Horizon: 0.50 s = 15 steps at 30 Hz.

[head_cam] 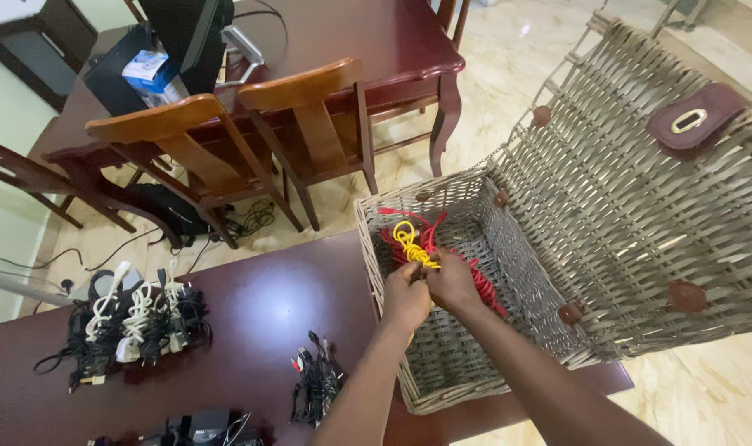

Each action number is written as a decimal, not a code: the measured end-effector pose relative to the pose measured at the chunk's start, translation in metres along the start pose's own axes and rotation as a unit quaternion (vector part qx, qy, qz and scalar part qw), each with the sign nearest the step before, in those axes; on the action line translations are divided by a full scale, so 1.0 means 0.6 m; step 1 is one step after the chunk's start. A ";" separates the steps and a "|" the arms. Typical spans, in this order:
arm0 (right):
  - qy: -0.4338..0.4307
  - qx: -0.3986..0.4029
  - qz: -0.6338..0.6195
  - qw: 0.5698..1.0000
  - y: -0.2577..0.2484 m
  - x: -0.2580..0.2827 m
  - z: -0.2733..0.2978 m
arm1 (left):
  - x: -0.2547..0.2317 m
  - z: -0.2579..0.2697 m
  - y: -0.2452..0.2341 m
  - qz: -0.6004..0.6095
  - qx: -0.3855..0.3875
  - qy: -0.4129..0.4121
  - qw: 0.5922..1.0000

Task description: The person organizes a collection of tangled electrical cords and power adapters on a wooden table. They pick up bundles of cables, including white, black, and red varieties, and place them into a wicker basket. The person also handles several black power bricks, sorting them into the basket alongside the cords.

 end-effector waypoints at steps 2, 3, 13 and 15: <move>0.013 0.005 0.028 1.000 0.004 0.010 0.001 | 0.005 0.005 -0.001 0.012 -0.001 -0.033 0.999; 0.018 0.006 0.043 0.999 0.002 0.015 0.001 | 0.009 0.005 0.000 0.019 -0.001 -0.049 0.999; -0.062 0.015 0.137 0.989 0.005 0.039 0.009 | 0.071 -0.015 0.006 -0.075 -0.057 -0.138 0.986; -0.058 0.038 0.132 0.989 0.010 0.044 0.001 | 0.079 -0.026 0.003 -0.104 -0.065 -0.149 0.981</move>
Point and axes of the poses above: each hand's wrist, its own z-axis away from the middle knuckle, its own y-axis out of the palm, x = y × z, the point moved 7 cm from there along -z, towards the middle knuckle, and after that the axes turned 7 degrees about y, right-handed, at the moved point
